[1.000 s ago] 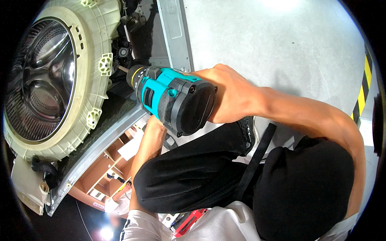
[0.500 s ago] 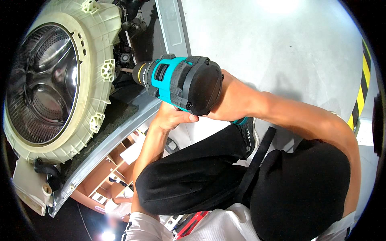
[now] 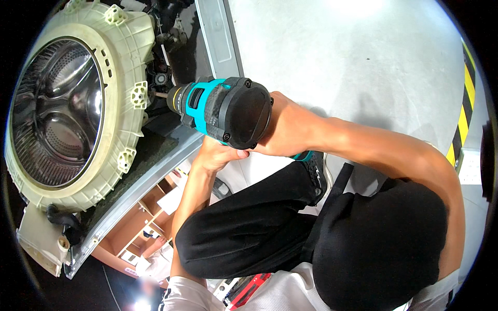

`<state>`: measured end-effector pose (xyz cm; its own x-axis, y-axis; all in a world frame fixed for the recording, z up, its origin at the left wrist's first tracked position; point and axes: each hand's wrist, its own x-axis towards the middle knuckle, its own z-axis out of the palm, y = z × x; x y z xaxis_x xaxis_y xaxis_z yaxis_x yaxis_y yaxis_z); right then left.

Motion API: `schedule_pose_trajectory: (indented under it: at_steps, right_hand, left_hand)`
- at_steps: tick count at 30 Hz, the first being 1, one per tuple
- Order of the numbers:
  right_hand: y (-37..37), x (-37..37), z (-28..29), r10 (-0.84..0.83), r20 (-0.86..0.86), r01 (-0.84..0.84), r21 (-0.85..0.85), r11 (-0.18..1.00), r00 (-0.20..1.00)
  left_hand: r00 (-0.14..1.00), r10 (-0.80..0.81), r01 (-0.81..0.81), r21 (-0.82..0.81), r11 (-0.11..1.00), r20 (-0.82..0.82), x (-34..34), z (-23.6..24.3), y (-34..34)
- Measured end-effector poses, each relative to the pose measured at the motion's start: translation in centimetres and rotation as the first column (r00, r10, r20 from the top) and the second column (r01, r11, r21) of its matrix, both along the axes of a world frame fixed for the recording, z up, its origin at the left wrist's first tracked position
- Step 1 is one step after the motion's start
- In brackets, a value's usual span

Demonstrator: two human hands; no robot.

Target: The person removes a bolt by hand and then uses a power drill with a long extension to drive a screw into the internal assembly of a washing machine.

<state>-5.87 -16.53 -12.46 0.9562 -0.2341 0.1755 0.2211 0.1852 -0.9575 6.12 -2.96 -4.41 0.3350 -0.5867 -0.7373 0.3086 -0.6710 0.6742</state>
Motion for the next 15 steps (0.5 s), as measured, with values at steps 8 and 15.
schedule_pose_trajectory:
  at_steps: [8, 15]
  right_hand:
    - [0.02, 0.06, 0.16, 0.0, -0.023, -0.001, -0.006, 1.0, 1.0]
    - [-0.05, -0.1, 0.37, -0.009, -0.009, 0.009, 0.001, 1.0, 1.0]
  left_hand:
    - [0.998, -0.027, 0.029, -0.024, 0.999, 0.062, -0.41, 0.1, -0.41]
    - [0.998, 0.033, -0.032, -0.013, 0.999, 0.05, -0.48, -0.13, -0.18]
